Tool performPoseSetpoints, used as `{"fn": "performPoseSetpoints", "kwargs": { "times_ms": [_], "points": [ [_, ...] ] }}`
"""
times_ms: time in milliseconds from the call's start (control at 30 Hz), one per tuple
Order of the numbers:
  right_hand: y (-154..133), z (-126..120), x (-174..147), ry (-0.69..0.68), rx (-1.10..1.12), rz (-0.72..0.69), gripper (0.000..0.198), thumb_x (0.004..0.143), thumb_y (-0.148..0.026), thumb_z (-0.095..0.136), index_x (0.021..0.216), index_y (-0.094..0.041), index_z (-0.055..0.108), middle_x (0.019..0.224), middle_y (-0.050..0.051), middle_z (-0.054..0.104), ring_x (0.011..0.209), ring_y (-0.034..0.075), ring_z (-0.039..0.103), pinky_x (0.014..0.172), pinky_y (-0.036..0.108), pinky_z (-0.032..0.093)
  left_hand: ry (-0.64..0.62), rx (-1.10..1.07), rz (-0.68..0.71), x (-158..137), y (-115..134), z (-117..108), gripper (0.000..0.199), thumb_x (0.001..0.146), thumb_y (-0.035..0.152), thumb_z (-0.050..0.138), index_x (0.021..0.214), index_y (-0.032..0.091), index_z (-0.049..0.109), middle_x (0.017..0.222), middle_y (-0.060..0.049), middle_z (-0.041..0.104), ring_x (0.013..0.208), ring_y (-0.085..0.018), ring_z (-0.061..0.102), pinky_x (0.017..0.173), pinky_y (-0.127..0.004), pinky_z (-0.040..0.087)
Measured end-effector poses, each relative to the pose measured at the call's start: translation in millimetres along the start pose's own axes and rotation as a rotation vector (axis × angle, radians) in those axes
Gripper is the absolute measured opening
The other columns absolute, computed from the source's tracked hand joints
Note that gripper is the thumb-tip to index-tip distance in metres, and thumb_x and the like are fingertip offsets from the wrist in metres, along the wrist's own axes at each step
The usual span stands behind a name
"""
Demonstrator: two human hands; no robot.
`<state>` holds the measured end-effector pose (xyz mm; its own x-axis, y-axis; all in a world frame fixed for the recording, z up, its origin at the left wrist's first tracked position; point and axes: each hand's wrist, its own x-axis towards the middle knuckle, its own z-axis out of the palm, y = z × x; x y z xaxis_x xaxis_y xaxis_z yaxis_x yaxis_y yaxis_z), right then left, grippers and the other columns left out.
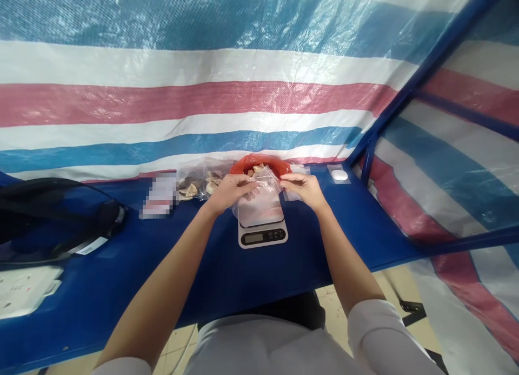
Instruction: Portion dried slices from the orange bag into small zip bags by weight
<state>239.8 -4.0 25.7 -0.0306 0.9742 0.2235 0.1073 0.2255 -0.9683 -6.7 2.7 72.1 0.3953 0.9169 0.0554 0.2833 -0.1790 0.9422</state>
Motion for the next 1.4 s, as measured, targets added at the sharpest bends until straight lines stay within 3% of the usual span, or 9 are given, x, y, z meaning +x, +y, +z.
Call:
{"fn": "performPoseSetpoints", "kwargs": {
  "times_ms": [100,233,367,533,700,867,1067,1267,1400],
  "points": [
    [3.6,-11.3,-0.9,0.070,0.022,0.072,0.049,0.060,-0.053,0.090,0.096,-0.021,0.081,0.102,0.007,0.079,0.097,0.031,0.074,0.088,0.048,0.063,0.080,-0.151,0.005,1.3,-5.4,19.8,0.034,0.075,0.049,0.077,0.076,0.014,0.073,0.071,-0.004,0.071,0.064,-0.016,0.064,0.065,-0.028,0.055],
    [2.3,-21.8,1.4,0.025,0.039,0.152,0.051,0.066,-0.056,0.085,0.104,-0.022,0.080,0.094,0.006,0.080,0.094,0.032,0.076,0.076,0.046,0.065,0.206,-0.294,0.016,8.2,-6.0,50.2,0.033,0.075,0.048,0.077,0.081,0.015,0.076,0.078,-0.004,0.073,0.070,-0.017,0.066,0.071,-0.031,0.056],
    [7.1,-37.2,9.4,0.079,0.057,0.130,0.048,0.065,-0.055,0.086,0.098,-0.021,0.081,0.094,0.005,0.080,0.089,0.028,0.076,0.070,0.039,0.066,0.168,-0.274,0.017,17.8,-6.5,72.8,0.031,0.079,0.047,0.074,0.081,0.016,0.075,0.079,-0.004,0.073,0.075,-0.019,0.068,0.072,-0.031,0.055],
    [19.3,-71.4,25.5,0.082,0.058,0.199,0.051,0.059,-0.055,0.089,0.094,-0.019,0.081,0.088,0.005,0.079,0.077,0.022,0.075,0.064,0.035,0.065,0.178,0.063,0.126,28.0,-12.7,87.1,0.022,0.087,0.037,0.066,0.093,0.017,0.073,0.089,-0.005,0.075,0.080,-0.021,0.070,0.078,-0.034,0.056],
    [27.2,-105.8,46.0,0.043,0.023,0.276,0.051,0.056,-0.051,0.093,0.091,-0.018,0.079,0.080,0.003,0.077,0.072,0.019,0.074,0.063,0.031,0.065,0.290,0.556,0.492,31.9,-20.1,103.0,0.023,0.094,0.024,0.057,0.114,0.016,0.067,0.118,-0.013,0.072,0.111,-0.026,0.067,0.100,-0.041,0.053],
    [33.5,-121.7,65.5,0.044,-0.055,0.345,0.041,0.062,-0.042,0.093,0.091,-0.017,0.078,0.080,0.006,0.078,0.071,0.017,0.075,0.061,0.026,0.062,0.106,0.893,0.678,33.2,-17.8,127.0,0.021,0.098,0.021,0.053,0.115,0.015,0.064,0.122,-0.014,0.068,0.116,-0.027,0.064,0.101,-0.041,0.053],
    [42.0,-119.3,77.7,-0.009,-0.175,0.330,0.025,0.072,-0.034,0.088,0.085,-0.016,0.076,0.075,0.006,0.076,0.066,0.016,0.072,0.054,0.022,0.059,-0.154,1.102,0.613,41.1,-14.1,147.5,0.019,0.095,0.024,0.060,0.109,0.012,0.065,0.120,-0.014,0.066,0.120,-0.030,0.059,0.104,-0.042,0.049],
    [51.6,-115.1,82.8,-0.068,-0.427,0.242,0.015,0.083,-0.025,0.075,0.096,-0.017,0.077,0.086,0.006,0.078,0.074,0.019,0.074,0.057,0.026,0.060,-0.166,1.149,0.538,50.5,-24.4,155.3,0.021,0.101,0.017,0.047,0.104,0.013,0.067,0.116,-0.014,0.067,0.116,-0.027,0.061,0.102,-0.040,0.049],
    [41.3,-116.0,76.6,-0.032,-0.776,0.075,0.022,0.085,-0.027,0.073,0.106,-0.023,0.077,0.108,0.005,0.079,0.097,0.026,0.075,0.085,0.038,0.062,-0.151,1.145,0.492,53.1,-27.8,158.9,0.022,0.100,0.014,0.046,0.106,0.013,0.067,0.117,-0.014,0.067,0.112,-0.025,0.062,0.097,-0.038,0.050]
  ]
}}
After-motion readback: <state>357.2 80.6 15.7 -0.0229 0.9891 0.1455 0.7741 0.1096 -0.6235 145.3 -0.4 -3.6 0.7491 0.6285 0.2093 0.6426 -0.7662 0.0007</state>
